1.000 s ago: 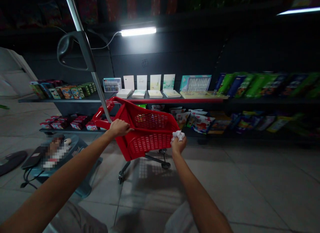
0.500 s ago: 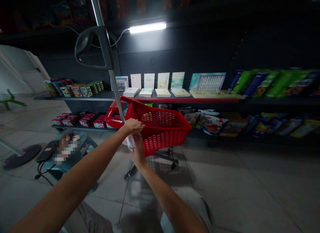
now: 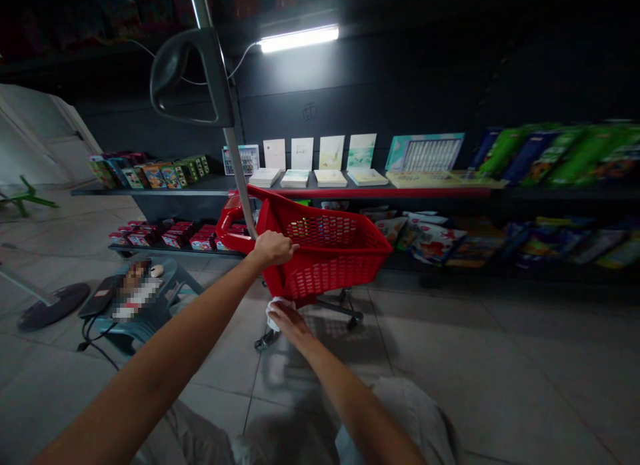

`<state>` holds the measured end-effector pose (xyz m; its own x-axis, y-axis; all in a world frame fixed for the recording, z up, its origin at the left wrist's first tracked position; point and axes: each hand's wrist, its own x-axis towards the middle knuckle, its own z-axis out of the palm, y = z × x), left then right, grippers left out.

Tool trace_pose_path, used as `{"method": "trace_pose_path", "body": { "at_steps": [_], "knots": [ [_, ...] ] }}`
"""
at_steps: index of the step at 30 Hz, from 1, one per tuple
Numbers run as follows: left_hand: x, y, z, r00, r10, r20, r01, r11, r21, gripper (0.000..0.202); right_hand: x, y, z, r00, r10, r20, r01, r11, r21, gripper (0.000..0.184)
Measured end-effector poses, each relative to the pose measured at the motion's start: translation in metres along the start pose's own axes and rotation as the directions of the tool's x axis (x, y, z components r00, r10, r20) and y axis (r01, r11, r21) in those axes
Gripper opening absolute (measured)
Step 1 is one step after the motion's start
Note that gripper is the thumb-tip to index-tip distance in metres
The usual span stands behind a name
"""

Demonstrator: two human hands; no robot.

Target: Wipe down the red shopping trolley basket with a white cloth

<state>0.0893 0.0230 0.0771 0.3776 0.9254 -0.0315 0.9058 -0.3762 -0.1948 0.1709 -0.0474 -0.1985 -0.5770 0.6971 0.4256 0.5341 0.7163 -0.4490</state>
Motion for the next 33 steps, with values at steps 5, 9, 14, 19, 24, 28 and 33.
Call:
{"method": "trace_pose_path", "body": {
  "at_steps": [5,9,14,19,24,28,33],
  "knots": [
    [-0.003,-0.001,-0.001,0.999,-0.028,-0.03,0.028,1.0,-0.01,0.066,0.02,-0.005,-0.069,0.996,-0.078,-0.05,0.072,0.991,-0.108,0.065],
    [-0.006,-0.002,-0.004,1.0,-0.009,-0.024,0.009,1.0,0.0,0.072,0.034,-0.001,-0.119,0.957,-0.028,-0.29,-0.023,0.985,-0.171,0.065],
    [-0.01,-0.005,-0.006,1.0,-0.014,-0.008,0.014,1.0,0.02,0.071,0.02,0.014,-0.092,0.979,-0.041,-0.2,0.004,0.983,-0.184,0.062],
    [-0.014,-0.01,-0.004,1.0,-0.016,-0.017,0.017,0.999,0.042,0.071,0.002,0.018,-0.046,0.992,-0.09,-0.089,0.074,0.982,-0.172,0.062],
    [-0.021,-0.016,-0.002,1.0,-0.011,-0.021,0.013,0.998,0.059,0.07,0.002,0.014,-0.067,0.996,-0.08,-0.038,0.074,0.987,-0.141,0.052],
    [-0.024,-0.023,-0.002,1.0,-0.005,-0.029,0.007,0.998,0.069,0.07,0.014,0.005,-0.116,0.99,-0.071,-0.126,0.048,0.983,-0.177,0.057],
    [-0.024,-0.026,-0.001,0.999,0.002,-0.046,0.001,0.998,0.07,0.073,0.019,0.0,-0.18,0.87,0.023,-0.493,-0.135,0.972,-0.193,0.04]
  ]
}}
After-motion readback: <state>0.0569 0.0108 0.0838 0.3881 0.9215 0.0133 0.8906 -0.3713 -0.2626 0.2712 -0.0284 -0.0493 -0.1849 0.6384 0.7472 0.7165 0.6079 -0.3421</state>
